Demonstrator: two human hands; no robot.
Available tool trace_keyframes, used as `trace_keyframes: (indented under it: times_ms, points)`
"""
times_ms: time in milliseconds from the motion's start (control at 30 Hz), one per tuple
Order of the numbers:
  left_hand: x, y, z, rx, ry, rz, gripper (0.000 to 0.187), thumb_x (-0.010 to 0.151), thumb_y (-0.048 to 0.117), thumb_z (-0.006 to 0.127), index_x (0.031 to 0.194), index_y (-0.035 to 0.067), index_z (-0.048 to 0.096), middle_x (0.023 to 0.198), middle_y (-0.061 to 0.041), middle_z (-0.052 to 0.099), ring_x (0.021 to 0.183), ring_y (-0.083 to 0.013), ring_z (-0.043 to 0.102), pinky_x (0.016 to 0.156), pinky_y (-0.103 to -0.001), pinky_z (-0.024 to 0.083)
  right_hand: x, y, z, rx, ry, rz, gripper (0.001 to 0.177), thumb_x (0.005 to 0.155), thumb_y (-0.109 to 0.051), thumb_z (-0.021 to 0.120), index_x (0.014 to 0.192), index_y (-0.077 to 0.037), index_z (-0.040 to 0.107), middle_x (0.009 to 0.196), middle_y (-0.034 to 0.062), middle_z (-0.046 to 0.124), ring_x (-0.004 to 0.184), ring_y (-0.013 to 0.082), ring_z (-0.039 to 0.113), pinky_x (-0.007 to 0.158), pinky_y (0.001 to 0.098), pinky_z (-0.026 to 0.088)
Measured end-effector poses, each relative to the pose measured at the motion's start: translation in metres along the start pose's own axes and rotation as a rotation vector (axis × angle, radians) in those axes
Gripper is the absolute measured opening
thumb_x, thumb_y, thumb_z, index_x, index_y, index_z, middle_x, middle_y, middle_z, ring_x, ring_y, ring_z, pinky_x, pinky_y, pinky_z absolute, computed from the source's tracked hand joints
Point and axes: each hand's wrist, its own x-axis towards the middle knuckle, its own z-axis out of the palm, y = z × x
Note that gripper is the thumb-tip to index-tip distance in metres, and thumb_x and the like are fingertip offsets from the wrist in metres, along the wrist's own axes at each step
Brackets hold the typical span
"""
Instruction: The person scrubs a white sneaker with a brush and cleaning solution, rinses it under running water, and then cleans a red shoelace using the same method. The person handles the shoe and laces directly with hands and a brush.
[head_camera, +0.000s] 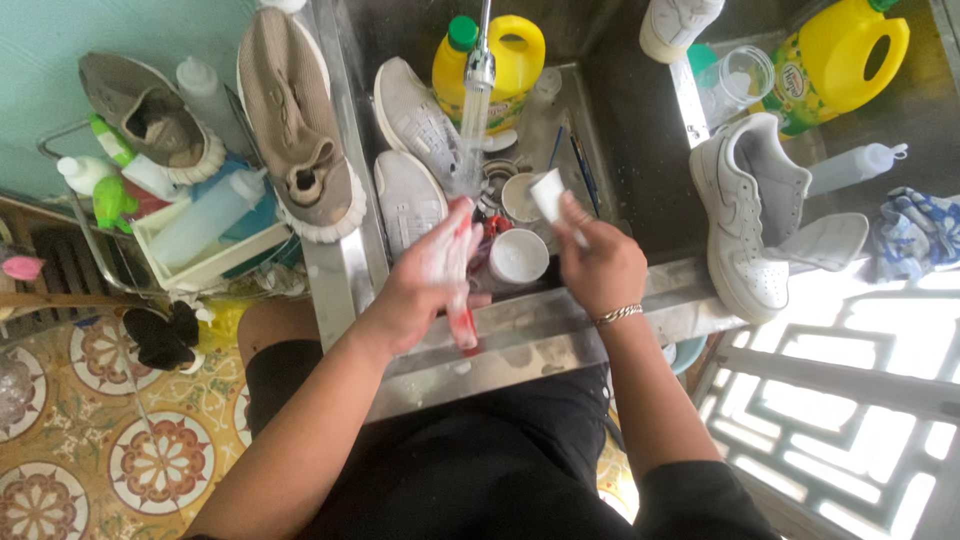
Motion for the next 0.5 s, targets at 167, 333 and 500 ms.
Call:
trace_keyframes:
  times_ms: [167, 333, 500]
  points:
    - [0.089, -0.030, -0.049, 0.040, 0.152, 0.021, 0.095, 0.075, -0.018, 0.047, 0.162, 0.010, 0.022, 0.172, -0.010, 0.017, 0.158, -0.0295, 0.019, 0.098, -0.046, 0.058, 0.035, 0.066, 0.072, 0.724, 0.177, 0.629, 0.039, 0.111, -0.039, 0.064, 0.111, -0.002, 0.076, 0.078, -0.0065, 0.061, 0.065, 0.0048, 0.050, 0.055, 0.0235, 0.040]
    - [0.142, -0.044, -0.083, -0.022, 0.196, -0.048, 0.095, 0.075, -0.018, 0.046, 0.162, 0.014, 0.025, 0.164, -0.012, 0.033, 0.146, -0.0324, 0.041, 0.095, -0.045, 0.059, 0.052, 0.058, 0.099, 1.047, -0.128, 1.126, 0.049, 0.101, -0.053, 0.052, 0.098, -0.008, 0.072, 0.056, -0.0064, 0.044, 0.041, 0.0045, 0.031, 0.038, 0.0243, 0.021]
    - [0.166, -0.042, -0.093, -0.075, 0.191, -0.016, 0.093, 0.076, -0.018, 0.046, 0.162, 0.016, 0.030, 0.157, -0.009, 0.042, 0.131, -0.0268, 0.054, 0.091, -0.042, 0.060, 0.063, 0.038, 0.091, 0.960, -0.214, 1.089, 0.051, 0.101, -0.052, 0.051, 0.103, -0.006, 0.071, 0.056, -0.0070, 0.042, 0.042, 0.0044, 0.031, 0.039, 0.0249, 0.023]
